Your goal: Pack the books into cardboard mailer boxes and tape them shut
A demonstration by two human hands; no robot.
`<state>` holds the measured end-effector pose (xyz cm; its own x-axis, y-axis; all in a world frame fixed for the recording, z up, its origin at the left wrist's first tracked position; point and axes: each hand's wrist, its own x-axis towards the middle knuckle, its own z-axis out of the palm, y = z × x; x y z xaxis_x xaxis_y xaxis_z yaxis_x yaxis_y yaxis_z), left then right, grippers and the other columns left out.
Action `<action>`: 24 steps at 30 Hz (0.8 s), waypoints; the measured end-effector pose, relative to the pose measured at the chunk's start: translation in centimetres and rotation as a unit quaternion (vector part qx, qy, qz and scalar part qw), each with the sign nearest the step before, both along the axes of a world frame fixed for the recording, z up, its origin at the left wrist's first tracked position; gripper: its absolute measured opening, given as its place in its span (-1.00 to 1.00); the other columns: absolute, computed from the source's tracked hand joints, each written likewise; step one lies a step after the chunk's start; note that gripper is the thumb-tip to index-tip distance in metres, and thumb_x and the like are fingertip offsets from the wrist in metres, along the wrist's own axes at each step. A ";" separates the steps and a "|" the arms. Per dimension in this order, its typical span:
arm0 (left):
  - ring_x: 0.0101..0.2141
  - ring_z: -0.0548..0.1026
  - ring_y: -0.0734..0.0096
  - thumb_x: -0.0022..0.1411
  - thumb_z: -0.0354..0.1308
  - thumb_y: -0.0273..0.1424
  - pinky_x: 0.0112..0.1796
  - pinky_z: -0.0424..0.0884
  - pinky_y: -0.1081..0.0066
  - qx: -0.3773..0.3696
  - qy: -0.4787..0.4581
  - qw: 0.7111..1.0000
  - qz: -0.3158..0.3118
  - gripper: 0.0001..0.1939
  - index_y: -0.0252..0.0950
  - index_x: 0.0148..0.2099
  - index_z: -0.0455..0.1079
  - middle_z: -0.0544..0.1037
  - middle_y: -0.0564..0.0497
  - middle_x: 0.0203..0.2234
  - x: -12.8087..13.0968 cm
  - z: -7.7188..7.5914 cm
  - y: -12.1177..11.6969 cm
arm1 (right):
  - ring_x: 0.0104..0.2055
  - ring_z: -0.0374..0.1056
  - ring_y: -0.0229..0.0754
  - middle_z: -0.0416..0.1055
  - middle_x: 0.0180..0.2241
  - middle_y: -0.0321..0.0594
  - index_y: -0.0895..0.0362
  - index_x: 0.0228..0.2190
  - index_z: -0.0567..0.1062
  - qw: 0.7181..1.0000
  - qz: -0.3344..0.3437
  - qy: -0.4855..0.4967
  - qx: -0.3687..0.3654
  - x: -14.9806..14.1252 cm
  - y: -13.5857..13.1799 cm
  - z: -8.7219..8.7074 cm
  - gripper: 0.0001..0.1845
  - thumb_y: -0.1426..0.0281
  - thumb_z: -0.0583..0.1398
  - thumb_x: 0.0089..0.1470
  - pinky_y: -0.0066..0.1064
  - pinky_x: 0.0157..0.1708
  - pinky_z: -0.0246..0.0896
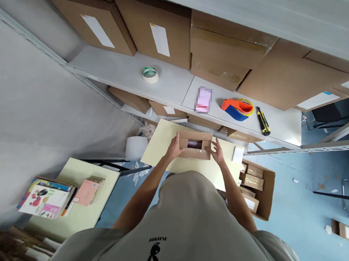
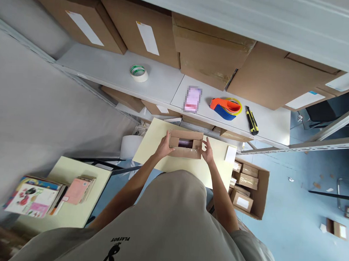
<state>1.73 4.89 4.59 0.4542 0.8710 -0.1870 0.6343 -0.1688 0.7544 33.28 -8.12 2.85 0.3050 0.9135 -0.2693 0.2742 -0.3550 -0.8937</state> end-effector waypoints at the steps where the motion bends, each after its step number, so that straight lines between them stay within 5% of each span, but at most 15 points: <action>1: 0.64 0.23 -0.43 0.19 0.53 -0.49 0.60 0.22 -0.32 0.000 -0.005 1.000 0.008 0.33 -0.32 0.80 -0.14 0.23 -0.52 0.65 -0.1 0.1 -0.2 | 0.60 0.35 0.28 0.44 0.50 0.33 0.16 0.73 -0.01 1.000 -0.001 0.000 0.004 -0.1 -0.2 0.0 0.38 -0.16 0.41 0.22 0.28 0.56 0.27; 6: 0.72 0.06 -0.38 0.24 0.55 -0.39 0.64 0.17 -0.27 -0.015 -0.030 0.999 0.029 0.30 -0.24 0.80 -0.11 0.12 -0.46 0.71 -0.2 0.4 -0.9 | 0.67 0.23 0.34 0.16 0.67 0.38 0.14 0.71 0.08 0.999 -0.043 -0.020 -0.005 -1.0 0.3 0.5 0.41 -0.35 0.35 0.17 0.26 0.53 0.32; 10: 0.69 0.16 -0.31 0.22 0.48 -0.52 0.62 0.23 -0.23 -0.010 -0.034 0.999 0.026 0.24 -0.22 0.78 -0.05 0.18 -0.43 0.68 0.1 0.7 -1.2 | 0.54 0.42 0.27 0.52 0.45 0.25 0.09 0.65 0.24 0.998 -0.022 -0.051 0.018 -0.7 1.1 1.2 0.21 -0.36 0.24 0.27 0.26 0.49 0.38; 13: 0.60 0.34 -0.22 0.30 0.41 -0.54 0.58 0.33 -0.17 0.009 -0.031 0.999 0.041 -0.01 -0.25 0.68 0.18 0.38 -0.39 0.54 0.1 0.6 -1.9 | 0.41 0.52 0.25 0.62 0.31 0.24 0.11 0.33 0.59 0.996 -0.026 -0.086 0.028 -0.2 0.6 1.4 -0.08 -0.32 0.22 0.32 0.22 0.44 0.45; 16: 0.48 0.50 -0.12 0.43 0.32 -0.51 0.53 0.43 -0.09 0.028 -0.024 0.998 0.055 -0.38 -0.25 0.48 0.40 0.53 -0.32 0.39 -0.4 0.2 -2.9 | 0.41 0.54 0.26 0.55 0.40 0.27 0.10 0.16 0.67 0.994 -0.011 -0.110 0.018 -0.4 -0.8 1.2 -0.26 -0.24 0.24 0.37 0.17 0.38 0.53; 19: 0.39 0.59 -0.09 0.54 0.28 -0.41 0.42 0.55 -0.02 0.020 -0.018 0.998 0.061 -0.56 -0.24 0.39 0.47 0.56 -0.33 0.38 -0.9 -0.4 -3.9 | 0.34 0.62 0.22 0.43 0.55 0.18 0.04 0.24 0.68 0.995 -0.009 -0.099 -0.027 -1.2 -2.5 0.8 -0.29 -0.19 0.31 0.34 0.10 0.30 0.63; 24: 0.18 0.75 -0.02 0.64 0.22 -0.33 0.24 0.65 0.10 -0.018 -0.014 0.995 0.099 -0.68 -0.24 0.33 0.53 0.68 -0.30 0.32 -0.5 -0.9 -4.2 | 0.17 0.74 0.22 0.63 0.42 -0.01 -0.03 0.46 0.59 0.996 -0.035 -0.051 -0.068 -3.1 -4.2 0.4 -0.20 -0.18 0.21 0.42 0.05 0.14 0.72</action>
